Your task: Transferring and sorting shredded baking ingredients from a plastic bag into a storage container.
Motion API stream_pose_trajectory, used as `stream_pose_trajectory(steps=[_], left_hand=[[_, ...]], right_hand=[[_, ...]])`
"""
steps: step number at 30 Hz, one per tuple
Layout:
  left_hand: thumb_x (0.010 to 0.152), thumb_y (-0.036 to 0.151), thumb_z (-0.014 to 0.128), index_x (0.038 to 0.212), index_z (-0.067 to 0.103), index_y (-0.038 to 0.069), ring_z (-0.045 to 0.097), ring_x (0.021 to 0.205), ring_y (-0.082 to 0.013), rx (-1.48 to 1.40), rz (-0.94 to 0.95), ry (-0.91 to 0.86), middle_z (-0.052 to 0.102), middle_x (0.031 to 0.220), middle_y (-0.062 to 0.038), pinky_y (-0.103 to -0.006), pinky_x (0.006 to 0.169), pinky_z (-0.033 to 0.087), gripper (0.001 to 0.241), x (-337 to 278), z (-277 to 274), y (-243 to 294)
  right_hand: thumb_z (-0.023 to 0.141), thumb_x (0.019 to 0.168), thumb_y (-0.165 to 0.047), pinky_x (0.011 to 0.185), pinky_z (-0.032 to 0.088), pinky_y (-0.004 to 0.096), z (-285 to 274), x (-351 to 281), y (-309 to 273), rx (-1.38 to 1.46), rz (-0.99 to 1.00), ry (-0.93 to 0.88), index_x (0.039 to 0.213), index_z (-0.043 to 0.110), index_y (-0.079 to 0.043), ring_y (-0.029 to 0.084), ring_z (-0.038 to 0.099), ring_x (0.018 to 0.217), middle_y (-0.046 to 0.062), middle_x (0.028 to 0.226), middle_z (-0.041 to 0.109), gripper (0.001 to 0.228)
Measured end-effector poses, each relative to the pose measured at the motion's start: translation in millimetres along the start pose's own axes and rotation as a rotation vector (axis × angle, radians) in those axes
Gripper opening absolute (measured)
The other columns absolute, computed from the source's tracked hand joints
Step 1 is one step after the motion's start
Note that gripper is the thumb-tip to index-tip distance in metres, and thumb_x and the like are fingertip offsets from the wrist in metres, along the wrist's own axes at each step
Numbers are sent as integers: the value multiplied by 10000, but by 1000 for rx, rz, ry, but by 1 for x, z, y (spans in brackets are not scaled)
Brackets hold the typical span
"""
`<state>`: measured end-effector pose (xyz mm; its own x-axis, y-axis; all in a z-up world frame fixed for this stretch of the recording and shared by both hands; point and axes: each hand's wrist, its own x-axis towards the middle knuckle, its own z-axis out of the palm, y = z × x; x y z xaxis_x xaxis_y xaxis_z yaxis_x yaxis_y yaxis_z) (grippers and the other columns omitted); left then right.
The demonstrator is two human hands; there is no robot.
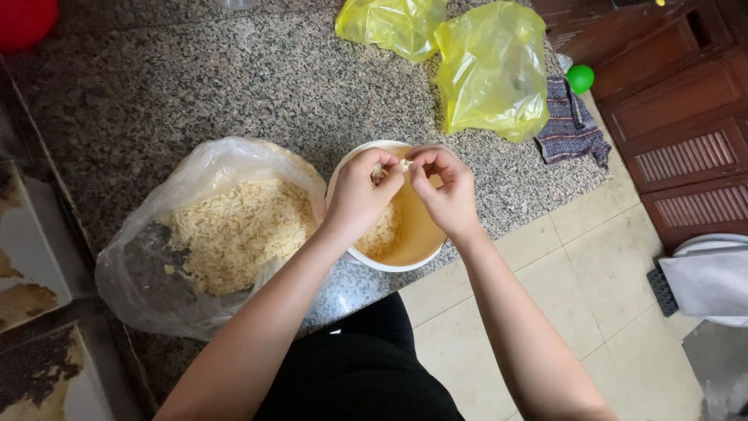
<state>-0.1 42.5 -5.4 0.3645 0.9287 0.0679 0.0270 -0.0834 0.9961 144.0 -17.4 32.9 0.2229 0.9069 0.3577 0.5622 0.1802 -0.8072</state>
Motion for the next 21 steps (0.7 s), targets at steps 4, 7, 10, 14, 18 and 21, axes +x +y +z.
stream_pose_trajectory(steps=[4, 7, 10, 14, 18, 21], left_hand=[[875, 269, 701, 940, 750, 170, 735, 783, -290, 7, -3, 22, 756, 853, -62, -420, 654, 577, 129, -4, -9, 9], [875, 288, 699, 949, 743, 193, 728, 782, -277, 5, -27, 18, 752, 863, -42, -415, 659, 573, 129, -5, -10, 10], [893, 268, 689, 957, 740, 162, 724, 787, -266, -41, -32, 42, 741, 864, -77, -399, 649, 567, 133, -7, -8, 12], [892, 264, 715, 963, 766, 170, 731, 780, -243, -73, 2, 62, 753, 858, -63, -372, 636, 575, 128, -5, -6, 8], [886, 271, 739, 957, 784, 166, 735, 746, -219, -38, 33, 61, 766, 839, -45, -342, 614, 581, 135, -4, 0, 2], [888, 247, 737, 966, 788, 148, 747, 765, -263, -25, 64, 53, 769, 836, -68, -355, 615, 593, 136, -2, 0, 2]], right_hand=[[623, 956, 31, 722, 534, 282, 0, -1, 5, 72, 34, 66, 914, 647, -7, 147, 657, 762, 143, 993, 708, 62], [619, 961, 53, 726, 532, 273, 1, -1, 3, 85, 43, 98, 920, 635, 0, 139, 667, 759, 144, 1007, 698, 68], [629, 953, 57, 736, 527, 265, 2, 0, 3, 72, 58, 109, 915, 630, -6, 133, 673, 755, 139, 1016, 702, 74], [654, 936, 49, 735, 532, 271, 1, -2, 5, 84, 46, 88, 969, 613, -9, 145, 683, 770, 142, 1063, 695, 79], [608, 944, 50, 737, 552, 314, -4, -2, 3, 154, -12, 6, 1031, 632, 16, 193, 694, 806, 179, 1125, 662, 96], [684, 929, 12, 722, 551, 315, -8, 1, -4, 47, -80, -34, 1023, 710, 25, 215, 697, 823, 199, 1128, 670, 99]])
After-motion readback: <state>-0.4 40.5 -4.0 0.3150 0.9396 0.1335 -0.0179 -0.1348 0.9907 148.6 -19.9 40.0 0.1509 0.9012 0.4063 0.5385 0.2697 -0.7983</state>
